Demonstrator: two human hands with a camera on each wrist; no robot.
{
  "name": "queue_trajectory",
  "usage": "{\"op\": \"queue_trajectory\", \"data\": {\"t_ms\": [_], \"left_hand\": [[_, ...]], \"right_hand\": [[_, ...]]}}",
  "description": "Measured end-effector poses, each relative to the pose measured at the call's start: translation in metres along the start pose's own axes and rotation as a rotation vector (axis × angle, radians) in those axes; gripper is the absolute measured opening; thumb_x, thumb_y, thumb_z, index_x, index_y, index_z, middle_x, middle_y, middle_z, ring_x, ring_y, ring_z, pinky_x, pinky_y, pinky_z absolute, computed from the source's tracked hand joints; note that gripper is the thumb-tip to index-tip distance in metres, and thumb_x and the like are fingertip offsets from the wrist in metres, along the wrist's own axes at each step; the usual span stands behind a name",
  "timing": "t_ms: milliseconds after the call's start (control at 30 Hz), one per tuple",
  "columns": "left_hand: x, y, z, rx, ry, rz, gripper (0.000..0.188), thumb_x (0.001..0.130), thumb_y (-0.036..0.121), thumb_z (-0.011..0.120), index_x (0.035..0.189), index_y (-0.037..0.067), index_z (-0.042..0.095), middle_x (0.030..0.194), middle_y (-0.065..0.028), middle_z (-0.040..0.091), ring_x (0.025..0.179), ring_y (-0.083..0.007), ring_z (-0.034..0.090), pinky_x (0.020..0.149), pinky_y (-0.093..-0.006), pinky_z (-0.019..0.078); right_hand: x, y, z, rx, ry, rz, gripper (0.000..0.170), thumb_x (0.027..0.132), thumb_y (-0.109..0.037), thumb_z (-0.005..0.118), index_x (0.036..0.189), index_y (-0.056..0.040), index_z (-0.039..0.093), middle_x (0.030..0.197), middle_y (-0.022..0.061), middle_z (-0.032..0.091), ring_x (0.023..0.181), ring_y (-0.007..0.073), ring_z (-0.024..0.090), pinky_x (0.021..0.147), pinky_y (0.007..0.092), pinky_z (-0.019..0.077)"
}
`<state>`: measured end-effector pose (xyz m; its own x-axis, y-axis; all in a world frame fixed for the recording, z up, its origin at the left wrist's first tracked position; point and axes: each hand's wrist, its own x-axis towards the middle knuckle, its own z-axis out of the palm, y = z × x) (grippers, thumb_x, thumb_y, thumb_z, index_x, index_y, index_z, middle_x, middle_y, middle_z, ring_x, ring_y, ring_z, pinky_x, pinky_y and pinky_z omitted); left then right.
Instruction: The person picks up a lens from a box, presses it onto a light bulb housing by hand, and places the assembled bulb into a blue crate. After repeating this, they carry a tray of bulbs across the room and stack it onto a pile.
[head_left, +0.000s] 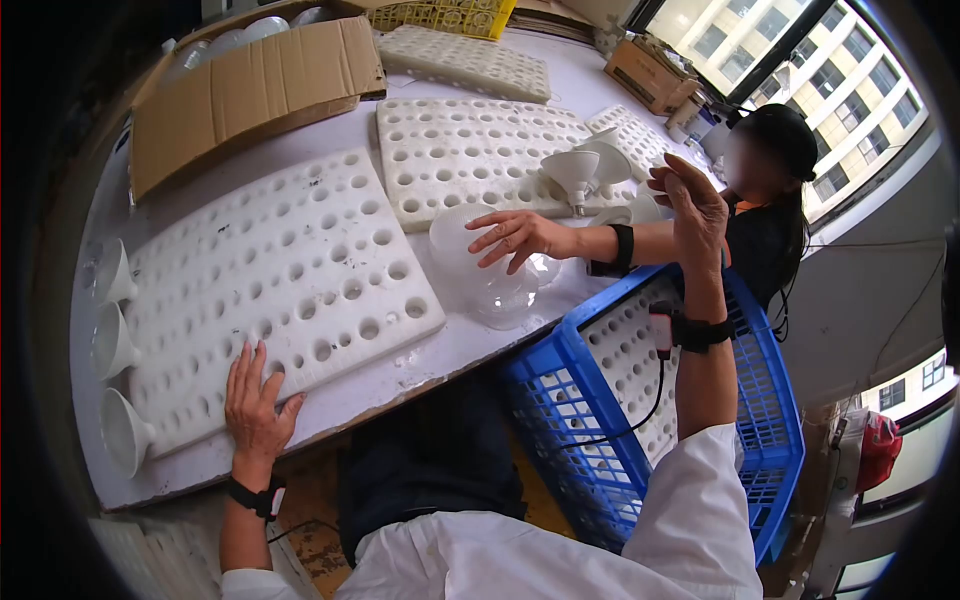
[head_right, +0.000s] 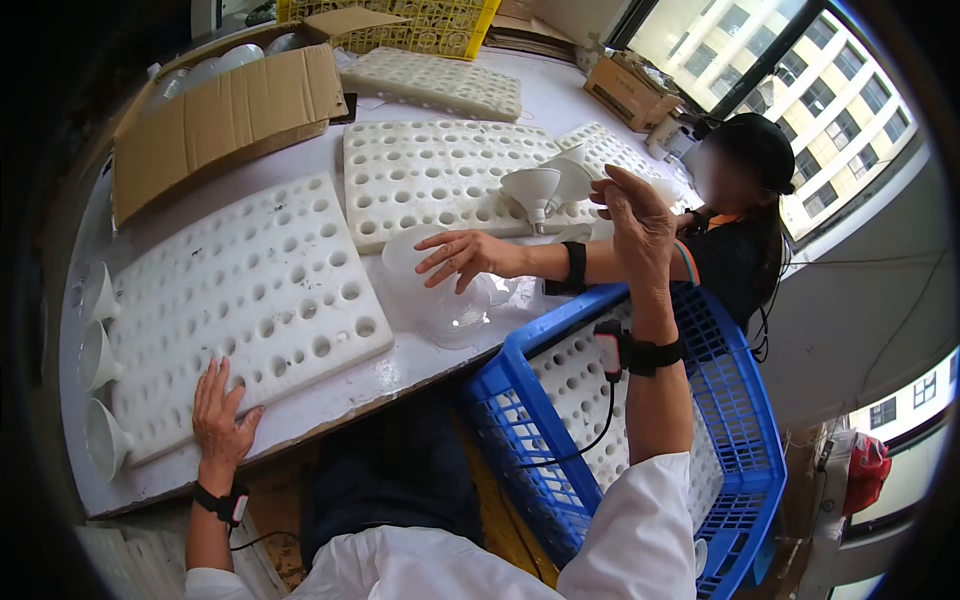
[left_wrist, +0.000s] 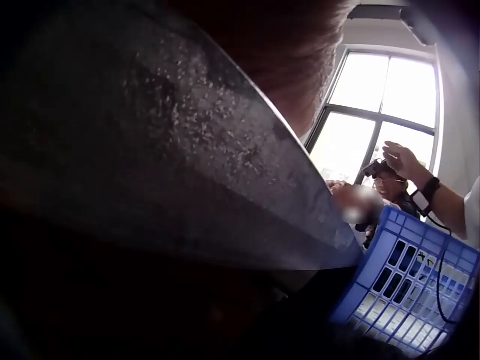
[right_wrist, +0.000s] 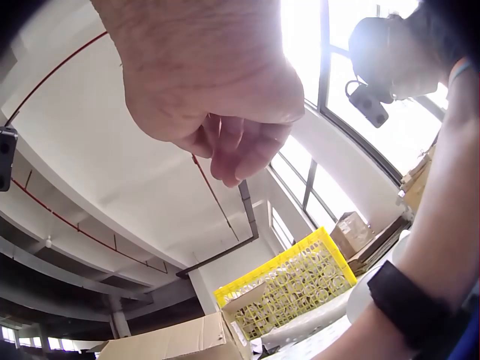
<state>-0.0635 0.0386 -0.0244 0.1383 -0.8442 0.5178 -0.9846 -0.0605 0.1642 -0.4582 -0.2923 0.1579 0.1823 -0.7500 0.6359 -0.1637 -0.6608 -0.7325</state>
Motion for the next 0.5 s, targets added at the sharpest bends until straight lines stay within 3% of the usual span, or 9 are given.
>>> {"op": "queue_trajectory", "data": {"t_ms": [67, 200, 333, 433, 500], "left_hand": [[-0.001, 0.000, -0.001, -0.027, -0.020, -0.008, 0.032, 0.065, 0.020, 0.074, 0.086, 0.001, 0.060, 0.130, -0.0201, 0.049, 0.124, -0.0397, 0.042, 0.101, -0.0496, 0.0351], [-0.001, -0.002, -0.003, -0.025, -0.017, 0.024, 0.032, 0.066, 0.020, 0.072, 0.087, 0.000, 0.059, 0.130, -0.0210, 0.048, 0.123, -0.0404, 0.042, 0.101, -0.0503, 0.0345], [0.000, 0.004, -0.005, -0.002, -0.043, 0.013, 0.036, 0.066, 0.020, 0.071, 0.092, -0.001, 0.056, 0.130, -0.0228, 0.047, 0.123, -0.0414, 0.042, 0.101, -0.0512, 0.0337], [-0.001, 0.003, -0.006, 0.003, -0.067, -0.001, 0.039, 0.066, 0.019, 0.071, 0.095, -0.001, 0.054, 0.130, -0.0234, 0.047, 0.123, -0.0420, 0.041, 0.101, -0.0522, 0.0335], [-0.001, 0.004, -0.006, -0.010, -0.084, -0.019, 0.039, 0.066, 0.018, 0.070, 0.096, -0.001, 0.054, 0.130, -0.0235, 0.047, 0.123, -0.0423, 0.041, 0.101, -0.0529, 0.0334]], "right_hand": [[0.015, 0.012, 0.009, -0.043, -0.117, 0.087, 0.024, 0.091, -0.006, 0.055, 0.114, -0.0007, 0.060, 0.096, 0.0101, 0.068, 0.086, 0.0152, 0.065, 0.072, 0.0234, 0.0510], [0.054, 0.043, 0.023, -0.199, -0.175, 0.074, 0.030, 0.088, -0.011, 0.060, 0.116, -0.0005, 0.059, 0.092, 0.0115, 0.068, 0.086, 0.0152, 0.065, 0.072, 0.0245, 0.0515], [0.080, 0.058, 0.043, -0.954, -0.401, 0.208, 0.054, 0.075, -0.038, 0.070, 0.114, -0.0029, 0.061, 0.097, 0.0181, 0.067, 0.091, 0.0310, 0.064, 0.081, 0.0358, 0.0500], [0.105, 0.065, 0.044, -1.163, -0.532, 0.294, 0.056, 0.074, -0.041, 0.070, 0.113, -0.0016, 0.061, 0.101, 0.0198, 0.066, 0.097, 0.0306, 0.063, 0.083, 0.0366, 0.0489], [0.129, 0.061, 0.040, -1.100, -0.515, 0.294, 0.058, 0.075, -0.043, 0.070, 0.112, -0.0005, 0.061, 0.103, 0.0213, 0.065, 0.099, 0.0314, 0.062, 0.084, 0.0366, 0.0485]]}}
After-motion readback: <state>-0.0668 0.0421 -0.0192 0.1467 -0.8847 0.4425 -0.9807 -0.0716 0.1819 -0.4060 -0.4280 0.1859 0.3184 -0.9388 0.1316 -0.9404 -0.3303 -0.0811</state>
